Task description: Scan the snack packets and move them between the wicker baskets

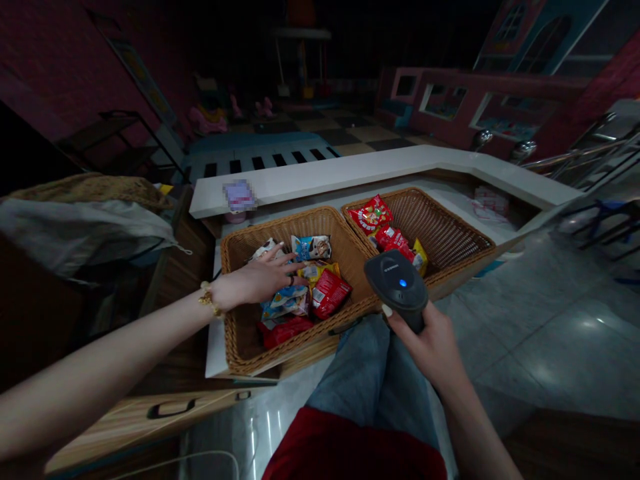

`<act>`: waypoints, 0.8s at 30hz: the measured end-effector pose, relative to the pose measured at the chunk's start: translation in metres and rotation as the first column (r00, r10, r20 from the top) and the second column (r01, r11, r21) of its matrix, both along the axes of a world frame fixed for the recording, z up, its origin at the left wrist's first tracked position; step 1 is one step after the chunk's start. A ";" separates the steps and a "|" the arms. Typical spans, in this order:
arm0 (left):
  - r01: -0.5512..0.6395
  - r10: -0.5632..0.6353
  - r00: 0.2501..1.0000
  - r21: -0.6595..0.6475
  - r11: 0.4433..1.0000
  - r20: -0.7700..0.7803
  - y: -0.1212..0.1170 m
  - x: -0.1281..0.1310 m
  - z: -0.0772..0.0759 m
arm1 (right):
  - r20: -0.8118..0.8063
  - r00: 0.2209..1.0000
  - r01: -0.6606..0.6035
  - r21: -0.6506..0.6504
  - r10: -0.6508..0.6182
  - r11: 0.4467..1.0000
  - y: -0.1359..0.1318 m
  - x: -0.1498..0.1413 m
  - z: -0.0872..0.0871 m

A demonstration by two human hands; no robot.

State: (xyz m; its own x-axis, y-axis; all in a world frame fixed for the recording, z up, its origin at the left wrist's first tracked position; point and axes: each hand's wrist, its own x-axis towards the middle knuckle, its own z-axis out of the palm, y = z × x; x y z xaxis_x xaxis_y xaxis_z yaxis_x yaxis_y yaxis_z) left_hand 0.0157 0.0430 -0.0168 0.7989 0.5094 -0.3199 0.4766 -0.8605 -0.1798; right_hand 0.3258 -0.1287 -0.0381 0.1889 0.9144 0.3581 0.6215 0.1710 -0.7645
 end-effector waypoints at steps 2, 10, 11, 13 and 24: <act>0.004 -0.003 1.000 -0.042 0.999 0.024 0.001 -0.001 0.005 | 0.003 1.000 0.001 0.002 -0.001 1.000 0.000 0.000 -0.001; -0.101 0.201 0.863 -0.232 0.967 0.463 0.007 0.012 0.017 | -0.010 1.000 -0.003 0.014 0.003 1.000 0.000 0.000 0.001; -0.099 0.237 0.811 -0.274 0.957 0.535 0.007 0.016 0.017 | -0.010 1.000 0.000 0.013 0.001 1.000 0.000 0.000 0.001; -0.060 0.286 0.711 -0.350 0.935 0.642 0.008 0.024 0.013 | -0.005 1.000 0.000 0.007 0.000 1.000 0.000 -0.001 0.002; -0.073 0.154 0.900 -0.209 0.975 0.408 0.016 0.013 0.001 | 0.002 1.000 0.012 -0.013 -0.012 1.000 -0.001 -0.002 0.003</act>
